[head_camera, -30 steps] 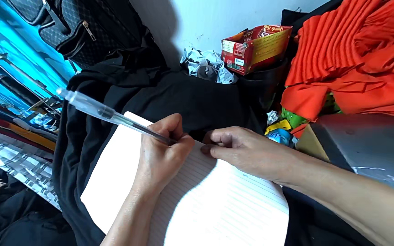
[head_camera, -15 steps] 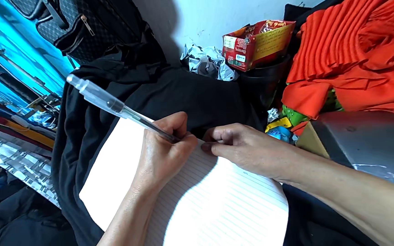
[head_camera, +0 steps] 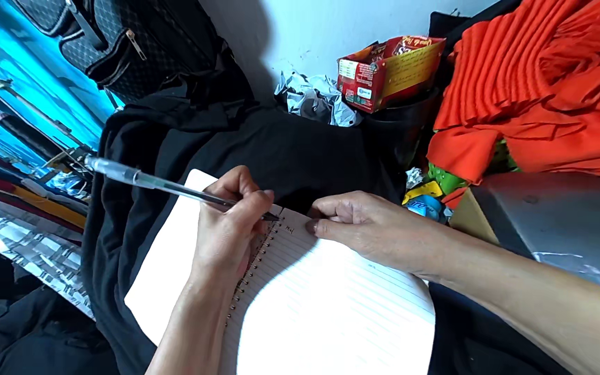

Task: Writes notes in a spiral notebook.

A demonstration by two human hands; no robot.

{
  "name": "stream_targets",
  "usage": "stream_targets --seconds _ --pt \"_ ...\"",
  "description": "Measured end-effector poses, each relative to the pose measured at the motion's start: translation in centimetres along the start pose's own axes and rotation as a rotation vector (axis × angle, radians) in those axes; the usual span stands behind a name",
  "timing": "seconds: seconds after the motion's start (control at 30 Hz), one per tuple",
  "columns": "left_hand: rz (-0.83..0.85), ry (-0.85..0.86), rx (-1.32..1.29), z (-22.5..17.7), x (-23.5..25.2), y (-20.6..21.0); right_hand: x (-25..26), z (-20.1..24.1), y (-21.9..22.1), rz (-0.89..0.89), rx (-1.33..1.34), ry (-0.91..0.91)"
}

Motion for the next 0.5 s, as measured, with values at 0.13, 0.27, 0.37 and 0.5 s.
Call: stream_targets --seconds 0.13,0.27,0.37,0.5 --pt "-0.059 0.03 -0.14 -0.2 -0.2 -0.8 -1.4 2.2 -1.6 0.228 0.112 0.086" --pt "-0.147 0.082 -0.283 -0.1 -0.3 -1.6 -0.4 0.1 -2.0 0.363 0.189 0.052" --pt "-0.207 0.119 -0.347 -0.4 -0.2 -2.2 -0.2 -0.2 -1.5 0.279 0.179 0.063" --pt "-0.048 0.248 -0.098 -3.9 -2.0 -2.7 0.1 -0.8 -1.0 0.147 0.102 -0.016"
Point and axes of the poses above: each hand's wrist, its own x-axis towards the middle knuckle, its own y-axis out of the palm, z = x × y, the point moved 3 cm from there along x, towards the middle knuckle, and after that the axes turned 11 degrees about -x, right-handed, at the moved point
